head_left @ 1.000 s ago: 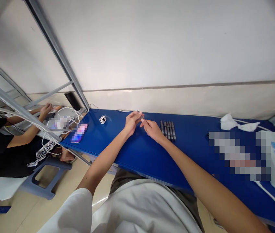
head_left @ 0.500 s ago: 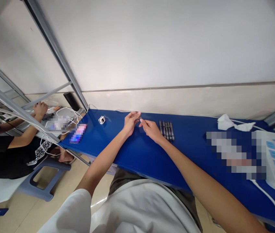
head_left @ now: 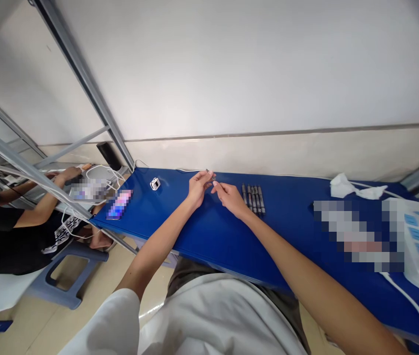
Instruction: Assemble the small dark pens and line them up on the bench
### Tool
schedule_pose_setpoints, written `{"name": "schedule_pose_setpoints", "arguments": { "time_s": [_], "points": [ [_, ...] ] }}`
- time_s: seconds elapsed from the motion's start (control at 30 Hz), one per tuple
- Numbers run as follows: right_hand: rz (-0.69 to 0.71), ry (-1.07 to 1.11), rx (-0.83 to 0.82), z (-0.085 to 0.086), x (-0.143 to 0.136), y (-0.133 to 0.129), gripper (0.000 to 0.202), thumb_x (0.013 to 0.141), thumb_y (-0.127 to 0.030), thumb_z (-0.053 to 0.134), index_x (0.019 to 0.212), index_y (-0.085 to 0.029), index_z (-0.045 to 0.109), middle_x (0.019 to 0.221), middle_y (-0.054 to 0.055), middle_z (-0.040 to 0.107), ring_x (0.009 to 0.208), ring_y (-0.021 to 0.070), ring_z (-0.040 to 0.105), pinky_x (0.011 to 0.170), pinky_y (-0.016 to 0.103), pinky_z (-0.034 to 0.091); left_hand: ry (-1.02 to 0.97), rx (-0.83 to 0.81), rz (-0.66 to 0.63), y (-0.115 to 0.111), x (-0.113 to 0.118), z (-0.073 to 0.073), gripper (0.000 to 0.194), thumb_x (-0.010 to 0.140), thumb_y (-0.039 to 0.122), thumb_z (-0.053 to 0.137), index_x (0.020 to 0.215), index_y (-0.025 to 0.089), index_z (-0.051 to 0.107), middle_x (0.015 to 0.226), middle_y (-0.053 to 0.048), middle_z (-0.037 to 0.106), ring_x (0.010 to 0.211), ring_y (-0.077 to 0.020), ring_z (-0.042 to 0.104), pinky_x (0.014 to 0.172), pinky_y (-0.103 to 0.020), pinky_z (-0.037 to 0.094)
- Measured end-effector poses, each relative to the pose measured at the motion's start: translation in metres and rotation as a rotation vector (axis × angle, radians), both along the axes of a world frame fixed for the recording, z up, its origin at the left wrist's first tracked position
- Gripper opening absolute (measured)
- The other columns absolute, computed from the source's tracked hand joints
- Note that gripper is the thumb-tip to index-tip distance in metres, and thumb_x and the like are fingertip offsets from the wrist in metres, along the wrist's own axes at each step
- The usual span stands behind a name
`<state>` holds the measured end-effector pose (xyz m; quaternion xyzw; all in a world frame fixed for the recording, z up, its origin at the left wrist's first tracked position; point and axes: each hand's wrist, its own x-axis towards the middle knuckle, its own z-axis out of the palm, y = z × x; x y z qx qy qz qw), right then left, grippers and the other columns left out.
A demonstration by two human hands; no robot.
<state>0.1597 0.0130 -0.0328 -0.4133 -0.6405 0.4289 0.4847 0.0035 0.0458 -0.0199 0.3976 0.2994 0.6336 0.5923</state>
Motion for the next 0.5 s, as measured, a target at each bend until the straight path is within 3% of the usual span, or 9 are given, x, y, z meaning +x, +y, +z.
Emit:
{"name": "schedule_pose_setpoints", "arguments": {
  "time_s": [0.2,0.37,0.5],
  "points": [
    [0.004,-0.029,0.016,-0.001,0.001,0.002,0.071,0.098,-0.089,0.058,0.085,-0.021,0.074,0.059,-0.001,0.048,0.048,0.0146,0.042,0.046,0.030,0.036,0.006,0.006,0.018,-0.002,0.001,0.001,0.038,0.081,0.046,0.100,0.084,0.019,0.074,0.102,-0.007,0.079,0.087,-0.0147,0.071,0.077,-0.025,0.053],
    [-0.015,-0.013,0.005,-0.004,0.001,0.004,0.069,0.099,-0.086,0.060,0.084,-0.021,0.073,0.060,-0.001,0.049,0.048,0.0153,0.045,0.046,0.030,0.037,-0.029,0.011,-0.160,-0.007,0.001,0.008,0.038,0.095,0.051,0.085,0.113,0.019,0.079,0.128,-0.017,0.081,0.111,-0.0274,0.077,0.078,-0.030,0.055],
    [-0.020,-0.015,0.000,-0.005,0.002,0.004,0.068,0.100,-0.085,0.060,0.085,-0.020,0.074,0.059,-0.001,0.049,0.048,0.0153,0.044,0.046,0.030,0.038,-0.009,-0.022,-0.145,-0.008,0.001,0.010,0.034,0.099,0.045,0.079,0.119,0.017,0.079,0.127,-0.018,0.081,0.111,-0.0289,0.078,0.080,-0.032,0.056]
  ]
}}
